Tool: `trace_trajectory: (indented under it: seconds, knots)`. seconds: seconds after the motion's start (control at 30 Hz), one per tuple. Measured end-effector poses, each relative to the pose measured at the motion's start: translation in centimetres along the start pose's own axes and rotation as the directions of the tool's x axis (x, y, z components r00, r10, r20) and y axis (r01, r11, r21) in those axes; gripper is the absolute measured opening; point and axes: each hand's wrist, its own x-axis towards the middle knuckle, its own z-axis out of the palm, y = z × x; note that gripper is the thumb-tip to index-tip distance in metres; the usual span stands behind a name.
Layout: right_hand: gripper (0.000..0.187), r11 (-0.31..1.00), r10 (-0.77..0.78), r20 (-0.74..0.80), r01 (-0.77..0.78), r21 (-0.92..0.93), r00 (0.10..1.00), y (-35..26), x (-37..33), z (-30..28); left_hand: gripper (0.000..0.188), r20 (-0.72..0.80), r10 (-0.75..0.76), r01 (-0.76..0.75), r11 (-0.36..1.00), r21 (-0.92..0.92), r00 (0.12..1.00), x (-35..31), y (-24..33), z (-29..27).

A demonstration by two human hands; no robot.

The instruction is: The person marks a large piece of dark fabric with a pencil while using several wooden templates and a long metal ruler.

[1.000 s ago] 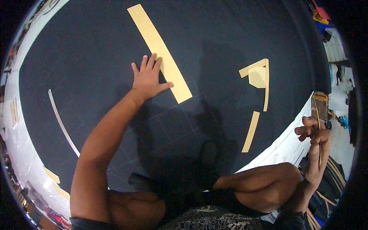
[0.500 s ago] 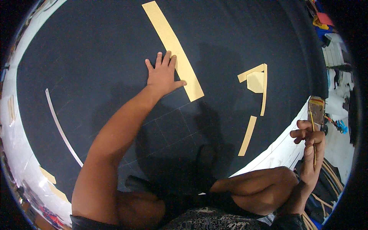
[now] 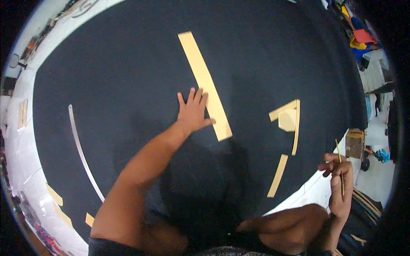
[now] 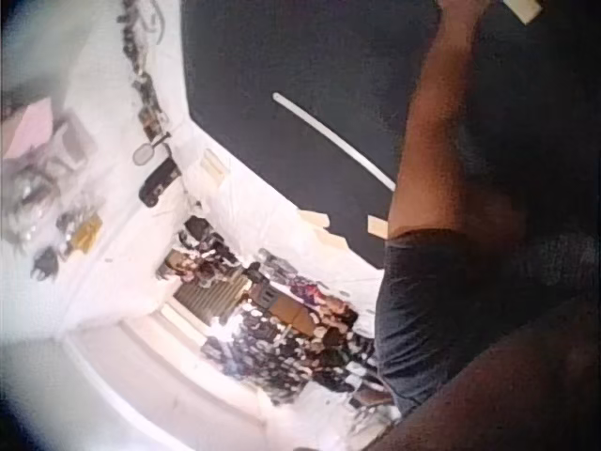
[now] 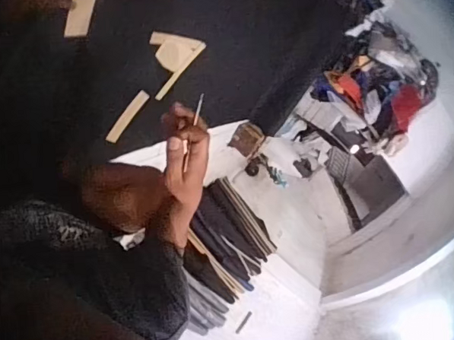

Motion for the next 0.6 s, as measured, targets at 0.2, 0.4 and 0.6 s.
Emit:
trace_trajectory:
  seconds: [0.2,0.4,0.6]
  knots:
    - [0.017,0.995,-0.055,0.043,0.052,0.080,0.998,-1.3,-0.1,-0.4,0.109,-0.069,-0.007,0.008,1.000,0.008,0.998,-2.6,-2.6,0.5]
    - [0.021,0.983,-0.132,0.034,0.126,0.135,0.991,-5.0,-1.0,1.8,0.106,-0.086,-0.086,0.086,0.996,0.004,0.993,-9.0,-8.2,-0.2]
    - [0.022,0.947,-0.304,0.001,0.302,0.107,0.953,-6.7,-1.7,2.6,0.100,0.001,-0.252,0.251,0.964,0.092,0.968,-15.0,-13.0,-2.1]
